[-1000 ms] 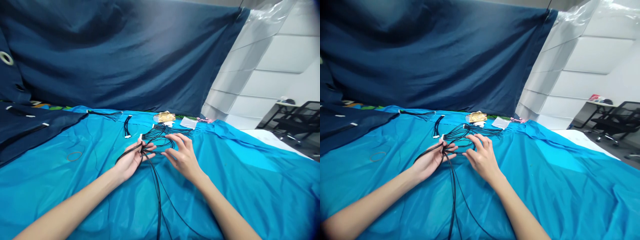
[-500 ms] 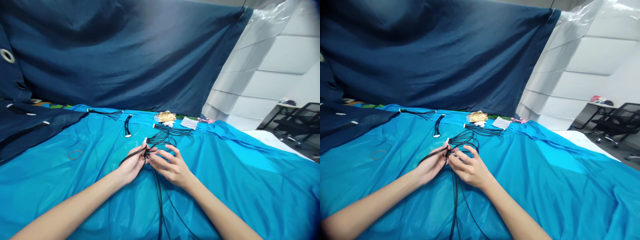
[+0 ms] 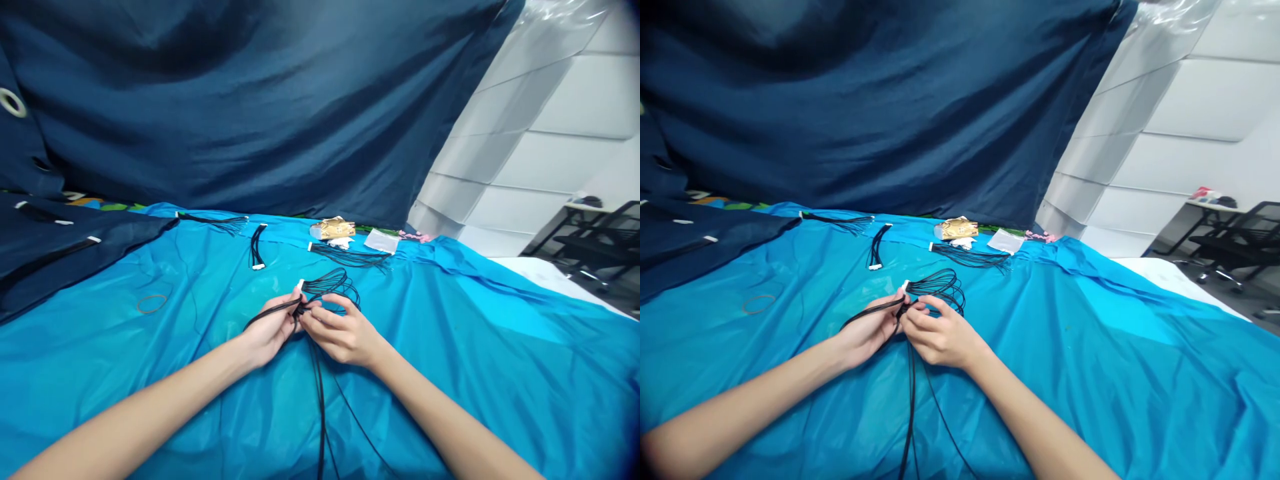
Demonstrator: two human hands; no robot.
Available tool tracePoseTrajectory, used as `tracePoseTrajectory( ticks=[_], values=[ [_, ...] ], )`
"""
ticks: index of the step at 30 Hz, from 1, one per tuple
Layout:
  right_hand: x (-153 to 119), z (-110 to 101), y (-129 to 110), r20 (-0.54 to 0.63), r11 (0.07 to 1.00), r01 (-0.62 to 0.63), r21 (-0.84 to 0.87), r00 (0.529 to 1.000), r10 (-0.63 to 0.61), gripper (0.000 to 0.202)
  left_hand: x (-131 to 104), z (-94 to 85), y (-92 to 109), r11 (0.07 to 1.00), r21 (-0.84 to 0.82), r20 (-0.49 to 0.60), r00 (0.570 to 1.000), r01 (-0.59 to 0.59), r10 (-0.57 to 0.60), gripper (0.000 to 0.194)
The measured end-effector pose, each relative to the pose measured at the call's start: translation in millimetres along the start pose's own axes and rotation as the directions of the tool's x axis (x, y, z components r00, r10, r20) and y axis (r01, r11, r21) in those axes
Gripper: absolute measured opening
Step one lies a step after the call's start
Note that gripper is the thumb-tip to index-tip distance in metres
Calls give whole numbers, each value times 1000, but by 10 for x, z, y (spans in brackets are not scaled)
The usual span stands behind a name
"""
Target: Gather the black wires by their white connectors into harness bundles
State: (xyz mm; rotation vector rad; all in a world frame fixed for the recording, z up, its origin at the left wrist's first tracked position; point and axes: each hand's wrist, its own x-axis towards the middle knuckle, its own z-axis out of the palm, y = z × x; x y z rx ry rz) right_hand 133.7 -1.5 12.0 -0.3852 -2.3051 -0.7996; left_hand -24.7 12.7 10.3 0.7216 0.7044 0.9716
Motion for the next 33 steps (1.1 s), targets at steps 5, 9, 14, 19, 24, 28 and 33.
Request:
tracePoseTrajectory(
  ticks=[5, 9, 14, 19, 24, 28, 33],
  values=[
    [6, 15, -10, -15, 999, 26, -22, 1000, -26, 17, 4, -2, 1, 1000, -18, -5, 1000, 9, -9, 13],
    [10, 30, -10, -30, 999, -51, -10, 998, 50, 12, 26, -31, -14, 998, -66, 8, 1000, 16, -16, 11],
    [4, 60, -12, -16, 958, -251, 135, 967, 256, 13, 17, -16, -5, 996, -88, 46, 999, 17, -13, 6],
    [36, 34, -48, 9, 798, -439, 413, 878, 478, 15, 8, 16, 12, 997, -75, 7, 1000, -28, 29, 7],
    [99, -78, -30, 155, 289, -593, 752, 584, 797, 12, 9, 26, 32, 999, -49, -16, 1000, -22, 21, 11],
    [104, -178, 90, 247, -150, -373, 916, 229, 941, 12, -31, 69, 62, 1000, -22, -36, 999, -5, 4, 15],
    [60, -292, 189, -34, 72, -507, 859, 84, 996, 23, -59, 78, 46, 998, 11, -37, 997, -63, 63, 15]
  ],
)
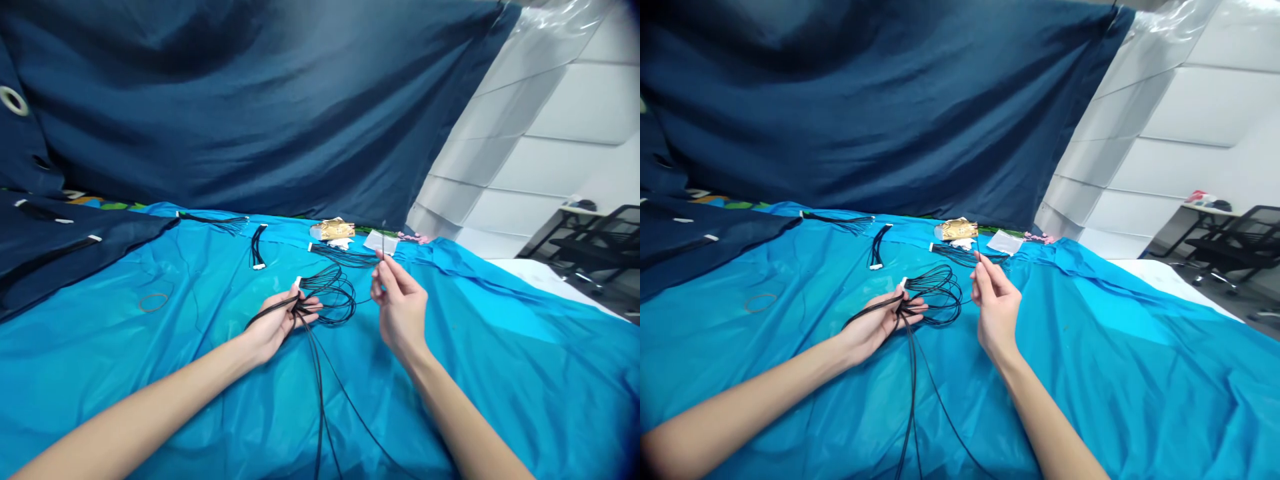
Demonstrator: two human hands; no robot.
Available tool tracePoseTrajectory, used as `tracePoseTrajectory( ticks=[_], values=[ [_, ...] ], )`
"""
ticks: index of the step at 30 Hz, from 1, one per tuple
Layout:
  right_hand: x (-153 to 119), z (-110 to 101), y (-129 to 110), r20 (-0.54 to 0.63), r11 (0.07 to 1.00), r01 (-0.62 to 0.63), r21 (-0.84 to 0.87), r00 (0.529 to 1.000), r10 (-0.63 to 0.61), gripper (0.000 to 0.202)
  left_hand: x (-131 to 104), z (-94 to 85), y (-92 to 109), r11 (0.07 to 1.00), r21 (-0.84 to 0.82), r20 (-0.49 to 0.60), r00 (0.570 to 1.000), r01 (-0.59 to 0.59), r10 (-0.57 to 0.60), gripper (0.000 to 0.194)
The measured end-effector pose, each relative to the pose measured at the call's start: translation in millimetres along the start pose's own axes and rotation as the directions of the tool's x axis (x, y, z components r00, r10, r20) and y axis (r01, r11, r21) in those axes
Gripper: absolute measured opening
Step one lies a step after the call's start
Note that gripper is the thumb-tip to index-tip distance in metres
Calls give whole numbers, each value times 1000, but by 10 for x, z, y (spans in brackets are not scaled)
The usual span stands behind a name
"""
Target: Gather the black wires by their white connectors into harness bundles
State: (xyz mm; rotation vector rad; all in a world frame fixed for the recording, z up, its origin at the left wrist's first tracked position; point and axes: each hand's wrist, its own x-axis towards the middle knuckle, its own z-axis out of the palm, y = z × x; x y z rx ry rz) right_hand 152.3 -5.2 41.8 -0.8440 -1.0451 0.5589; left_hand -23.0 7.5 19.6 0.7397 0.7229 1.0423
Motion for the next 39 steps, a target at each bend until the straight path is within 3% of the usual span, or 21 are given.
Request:
tracePoseTrajectory(
  ticks=[2, 4, 7, 11, 20, 33, 39],
  values=[
    [-32, -4, -25, 24, 952, 207, -225, 978, -207, 19, -10, 0, -11, 999, 19, 4, 999, -35, 34, 16],
    [-100, 27, -40, 164, 854, 364, -371, 931, -326, 10, -22, 7, -19, 997, 33, 19, 998, -64, 63, 16],
    [-218, 104, -35, 367, 773, 476, -420, 868, -335, 10, -37, 28, -27, 993, 48, 51, 993, -109, 107, 18],
    [-293, 175, -11, 475, 700, 560, -443, 809, -347, 16, -35, 42, -49, 984, 62, 104, 982, -166, 159, 21],
    [-299, 158, 4, 514, 665, 578, -474, 794, -324, 16, -18, 11, -92, 980, 72, 117, 977, -185, 176, 21],
    [-293, 160, 12, 528, 702, 524, -482, 813, -245, 17, -18, 17, -94, 977, 87, 119, 975, -196, 185, 20],
    [-296, 139, 54, 592, 629, 589, -508, 769, -243, 20, -26, 25, -90, 978, 86, 113, 977, -191, 181, 21]
  ],
)
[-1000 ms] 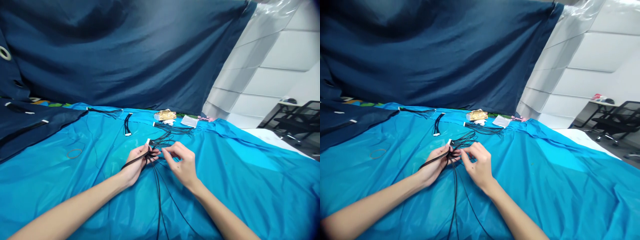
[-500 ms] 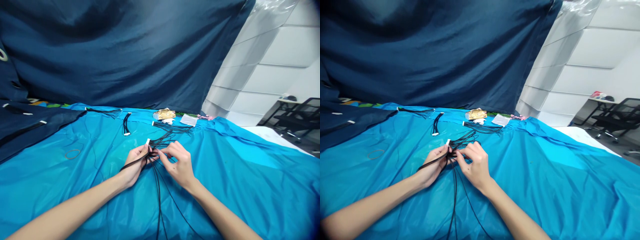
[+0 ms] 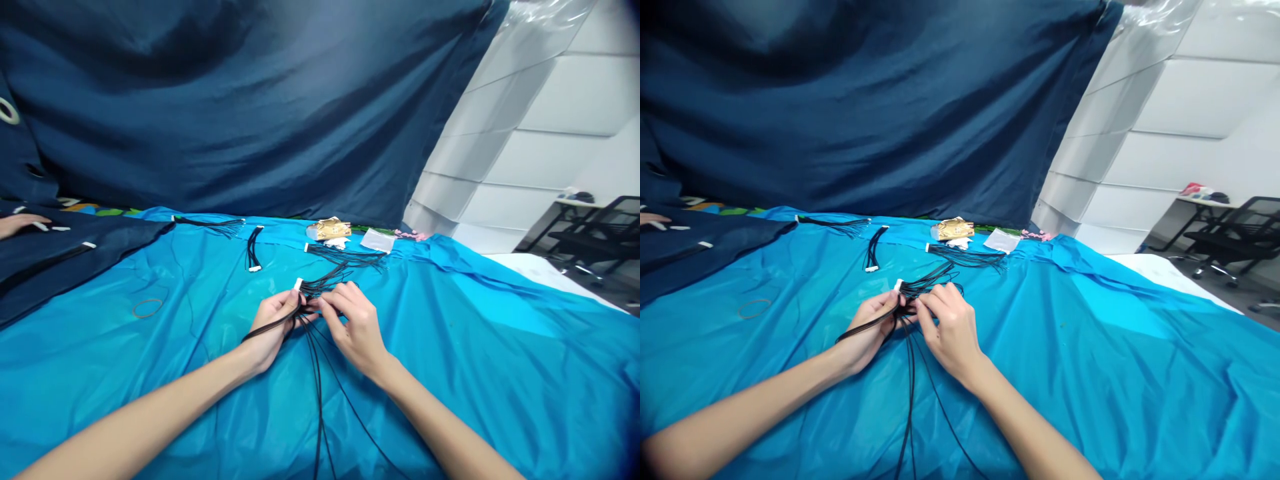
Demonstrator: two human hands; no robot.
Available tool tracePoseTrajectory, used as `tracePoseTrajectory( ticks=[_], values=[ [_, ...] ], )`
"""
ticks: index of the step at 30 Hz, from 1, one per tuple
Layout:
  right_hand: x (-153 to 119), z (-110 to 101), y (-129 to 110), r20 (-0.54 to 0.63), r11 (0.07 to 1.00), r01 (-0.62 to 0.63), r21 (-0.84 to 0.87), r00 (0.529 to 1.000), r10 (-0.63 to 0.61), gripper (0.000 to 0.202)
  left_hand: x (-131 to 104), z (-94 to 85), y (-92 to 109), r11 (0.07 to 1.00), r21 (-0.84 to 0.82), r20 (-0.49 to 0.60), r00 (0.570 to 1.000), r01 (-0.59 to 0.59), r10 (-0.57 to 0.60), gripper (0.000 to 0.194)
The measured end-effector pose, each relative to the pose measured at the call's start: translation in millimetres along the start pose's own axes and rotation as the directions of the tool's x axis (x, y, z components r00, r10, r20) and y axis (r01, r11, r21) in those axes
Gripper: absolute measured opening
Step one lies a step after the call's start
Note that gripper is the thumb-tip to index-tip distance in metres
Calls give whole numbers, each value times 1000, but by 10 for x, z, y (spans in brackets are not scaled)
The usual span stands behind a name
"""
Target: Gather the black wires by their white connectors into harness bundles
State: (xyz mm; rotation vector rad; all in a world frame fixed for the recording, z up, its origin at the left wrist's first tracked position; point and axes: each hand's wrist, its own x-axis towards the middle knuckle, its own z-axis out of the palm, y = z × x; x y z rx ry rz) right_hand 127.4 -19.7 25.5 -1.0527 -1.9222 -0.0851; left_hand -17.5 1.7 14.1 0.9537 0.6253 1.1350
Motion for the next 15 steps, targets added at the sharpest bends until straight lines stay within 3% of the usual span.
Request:
tracePoseTrajectory(
  ticks=[15],
  values=[
    [1, -2, 13, 60, 988, 65, -139, 997, -57, 25, 7, 0, -3, 1000, 1, 7, 1000, 1, -1, 23]
  ],
)
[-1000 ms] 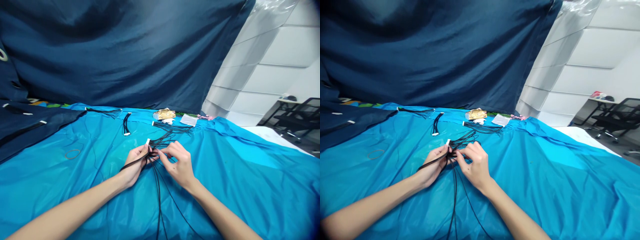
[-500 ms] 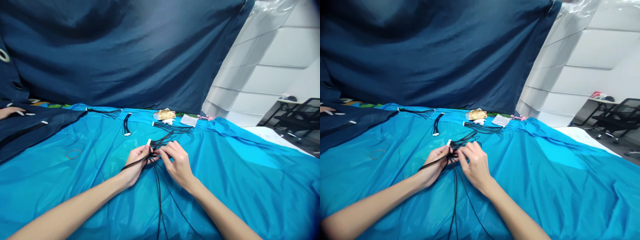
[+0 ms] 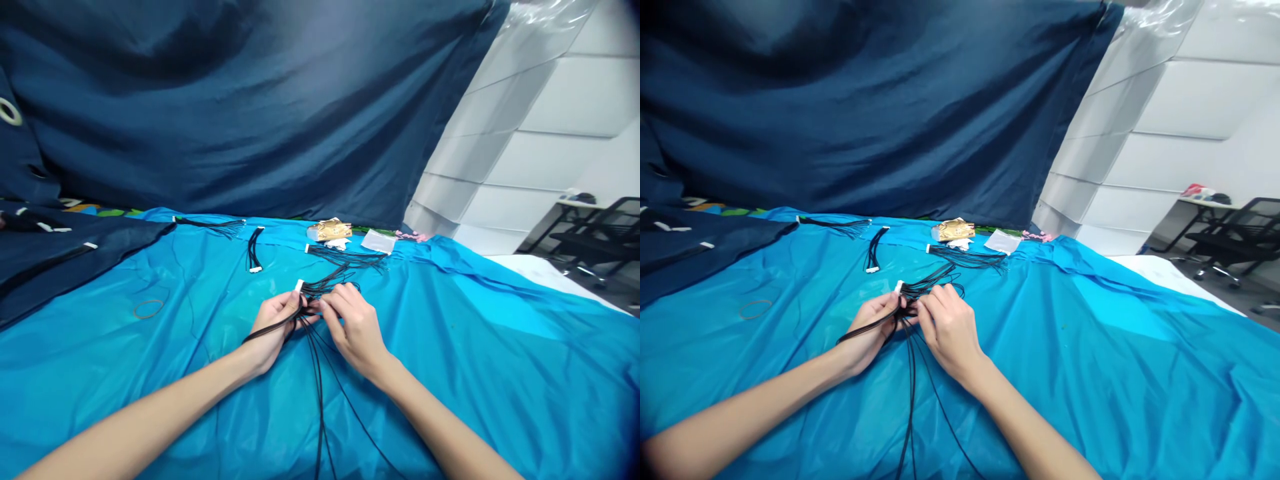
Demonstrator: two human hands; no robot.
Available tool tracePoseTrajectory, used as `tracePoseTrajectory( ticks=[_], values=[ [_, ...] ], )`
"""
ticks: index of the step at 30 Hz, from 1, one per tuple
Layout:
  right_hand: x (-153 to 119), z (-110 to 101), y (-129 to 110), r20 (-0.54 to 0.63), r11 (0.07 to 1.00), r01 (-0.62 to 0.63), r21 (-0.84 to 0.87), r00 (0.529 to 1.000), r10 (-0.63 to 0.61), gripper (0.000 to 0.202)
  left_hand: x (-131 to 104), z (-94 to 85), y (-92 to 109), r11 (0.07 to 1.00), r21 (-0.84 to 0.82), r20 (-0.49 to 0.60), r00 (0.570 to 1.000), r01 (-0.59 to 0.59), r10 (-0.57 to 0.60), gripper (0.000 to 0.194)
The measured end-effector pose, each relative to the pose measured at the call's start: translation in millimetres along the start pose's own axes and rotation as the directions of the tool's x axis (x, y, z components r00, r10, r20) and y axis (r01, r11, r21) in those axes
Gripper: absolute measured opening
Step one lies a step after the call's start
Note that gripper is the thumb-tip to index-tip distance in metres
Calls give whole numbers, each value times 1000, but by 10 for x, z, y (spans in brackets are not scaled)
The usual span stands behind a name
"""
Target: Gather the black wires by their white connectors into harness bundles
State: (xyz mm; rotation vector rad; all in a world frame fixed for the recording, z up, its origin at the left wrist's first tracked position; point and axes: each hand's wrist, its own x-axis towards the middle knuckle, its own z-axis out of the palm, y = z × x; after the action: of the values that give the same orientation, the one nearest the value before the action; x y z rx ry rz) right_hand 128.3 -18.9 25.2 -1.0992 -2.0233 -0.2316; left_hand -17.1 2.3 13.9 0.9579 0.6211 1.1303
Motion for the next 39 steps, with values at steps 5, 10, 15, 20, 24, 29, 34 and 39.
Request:
tracePoseTrajectory(
  ticks=[5, 10, 15, 20, 24, 29, 34, 39],
  values=[
    [-5, -3, -12, 14, 1000, -6, -16, 1000, 6, 26, -5, 8, 10, 1000, 10, -6, 1000, 9, -9, 24],
    [-4, 14, -16, 6, 1000, -16, -7, 1000, 16, 23, -7, 28, 9, 999, 17, 1, 999, 32, -32, 25],
    [-19, 15, -18, 13, 1000, -6, 22, 1000, 6, 23, -16, 24, 14, 999, 28, 30, 998, 47, -48, 25],
    [-23, 1, -22, 25, 998, -21, 51, 999, 20, 21, -29, 8, 13, 997, 41, 59, 996, 60, -62, 25],
    [-24, 6, -26, 40, 998, -14, 55, 999, 12, 21, -44, 18, 15, 996, 36, 74, 994, 76, -79, 24],
    [-22, 26, -17, 50, 997, -38, 61, 998, 35, 21, -25, 22, 10, 996, 17, 76, 993, 92, -93, 22],
    [-1, -11, 64, -49, 1000, 8, 5, 999, -8, 20, 61, -52, 31, 995, -73, 32, 997, 68, -66, 16],
    [6, -75, 174, -63, 966, 224, -127, 971, -233, 13, 128, -140, 137, 992, -124, -51, 998, 23, -29, 11]
  ],
)
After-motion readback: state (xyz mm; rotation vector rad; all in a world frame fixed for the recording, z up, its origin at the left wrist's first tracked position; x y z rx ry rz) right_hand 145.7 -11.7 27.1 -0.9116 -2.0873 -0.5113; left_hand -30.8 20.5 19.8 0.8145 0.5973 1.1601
